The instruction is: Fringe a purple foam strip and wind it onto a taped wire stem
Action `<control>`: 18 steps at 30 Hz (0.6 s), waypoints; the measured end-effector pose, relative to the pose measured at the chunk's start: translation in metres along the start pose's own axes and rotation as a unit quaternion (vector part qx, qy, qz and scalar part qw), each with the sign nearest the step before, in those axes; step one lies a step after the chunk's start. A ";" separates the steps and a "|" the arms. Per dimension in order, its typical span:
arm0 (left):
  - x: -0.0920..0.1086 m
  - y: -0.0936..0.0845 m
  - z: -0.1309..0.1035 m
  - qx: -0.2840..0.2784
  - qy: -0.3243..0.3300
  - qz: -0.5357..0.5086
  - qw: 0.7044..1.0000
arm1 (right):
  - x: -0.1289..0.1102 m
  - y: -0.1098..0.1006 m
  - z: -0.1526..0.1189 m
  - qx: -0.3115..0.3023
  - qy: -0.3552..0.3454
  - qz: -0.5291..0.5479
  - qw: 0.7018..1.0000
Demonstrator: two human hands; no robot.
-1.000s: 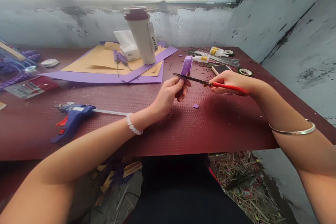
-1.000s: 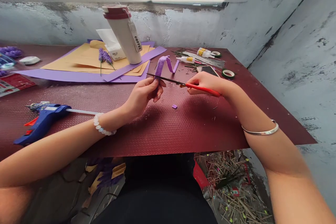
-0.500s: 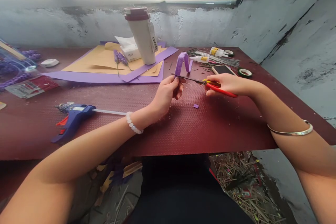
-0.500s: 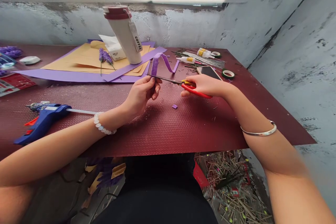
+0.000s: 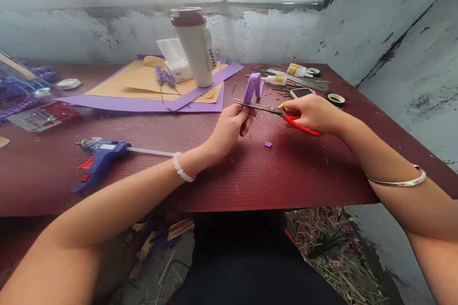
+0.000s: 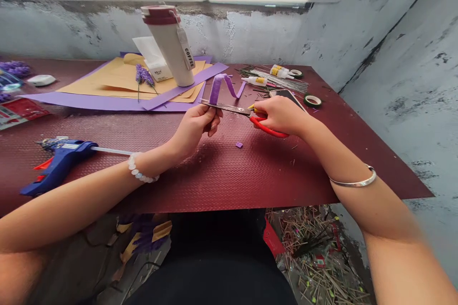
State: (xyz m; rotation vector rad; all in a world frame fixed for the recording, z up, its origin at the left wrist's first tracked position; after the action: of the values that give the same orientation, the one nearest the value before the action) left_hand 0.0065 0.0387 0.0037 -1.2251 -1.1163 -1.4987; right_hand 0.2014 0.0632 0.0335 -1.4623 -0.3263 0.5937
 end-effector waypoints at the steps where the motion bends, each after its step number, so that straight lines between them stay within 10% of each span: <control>1: 0.000 0.000 0.000 -0.002 -0.001 -0.001 1.000 | -0.001 0.000 0.000 -0.015 -0.005 0.006 1.000; 18: -0.005 0.000 0.000 -0.016 -0.046 -0.047 0.998 | 0.003 0.000 0.001 -0.075 -0.030 0.033 0.996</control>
State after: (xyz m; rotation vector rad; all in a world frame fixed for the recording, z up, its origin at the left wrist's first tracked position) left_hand 0.0073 0.0387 -0.0016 -1.2904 -1.2297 -1.5493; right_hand 0.2036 0.0658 0.0327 -1.6071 -0.3775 0.6805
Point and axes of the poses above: each hand's wrist, its own z-axis towards the middle knuckle, its own y-axis out of the palm, x = y × z, the point moved 3 cm from there along z, towards the middle knuckle
